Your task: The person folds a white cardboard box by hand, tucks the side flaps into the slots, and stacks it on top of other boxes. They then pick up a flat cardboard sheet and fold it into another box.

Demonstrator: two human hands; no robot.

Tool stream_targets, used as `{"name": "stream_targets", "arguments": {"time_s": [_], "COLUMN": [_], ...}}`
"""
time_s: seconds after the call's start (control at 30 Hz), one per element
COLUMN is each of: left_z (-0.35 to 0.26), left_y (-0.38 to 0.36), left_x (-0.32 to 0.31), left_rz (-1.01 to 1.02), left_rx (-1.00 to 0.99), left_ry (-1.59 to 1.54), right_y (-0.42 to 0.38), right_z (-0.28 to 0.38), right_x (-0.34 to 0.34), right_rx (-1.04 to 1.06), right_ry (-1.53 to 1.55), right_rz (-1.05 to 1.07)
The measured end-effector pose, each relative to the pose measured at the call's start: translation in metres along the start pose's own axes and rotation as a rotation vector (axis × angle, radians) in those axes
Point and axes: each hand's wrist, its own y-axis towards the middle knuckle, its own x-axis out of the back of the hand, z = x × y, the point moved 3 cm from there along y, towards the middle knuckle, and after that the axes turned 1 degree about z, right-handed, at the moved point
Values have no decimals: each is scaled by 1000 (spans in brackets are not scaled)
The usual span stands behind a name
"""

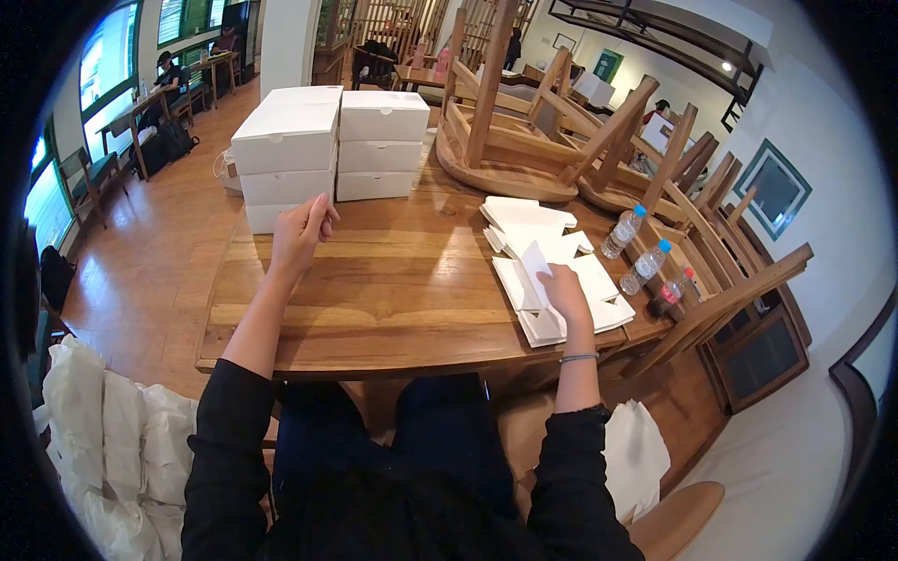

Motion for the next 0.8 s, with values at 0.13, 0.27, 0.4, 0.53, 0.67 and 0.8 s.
{"name": "stream_targets", "arguments": {"time_s": [0.13, 0.27, 0.4, 0.53, 0.67, 0.8], "left_z": [-1, -3, 0, -5, -9, -8], "left_y": [0, 0, 1, 0, -1, -1], "left_x": [0, 1, 2, 2, 2, 2], "left_rz": [-4, -6, -2, 9, 26, 60], "left_rx": [-12, -7, -5, 9, 7, -49], "left_ry": [12, 14, 20, -22, -50, -70], "right_y": [0, 1, -10, -58, -78, -86], "right_z": [-16, -1, 48, 148, 206, 252], "right_x": [24, 70, 119, 130, 93, 17], "right_rx": [-20, 48, 162, 291, 353, 388], "right_ry": [186, 259, 331, 474, 368, 82], "right_rz": [-69, -206, -291, -186, -83, 7]}}
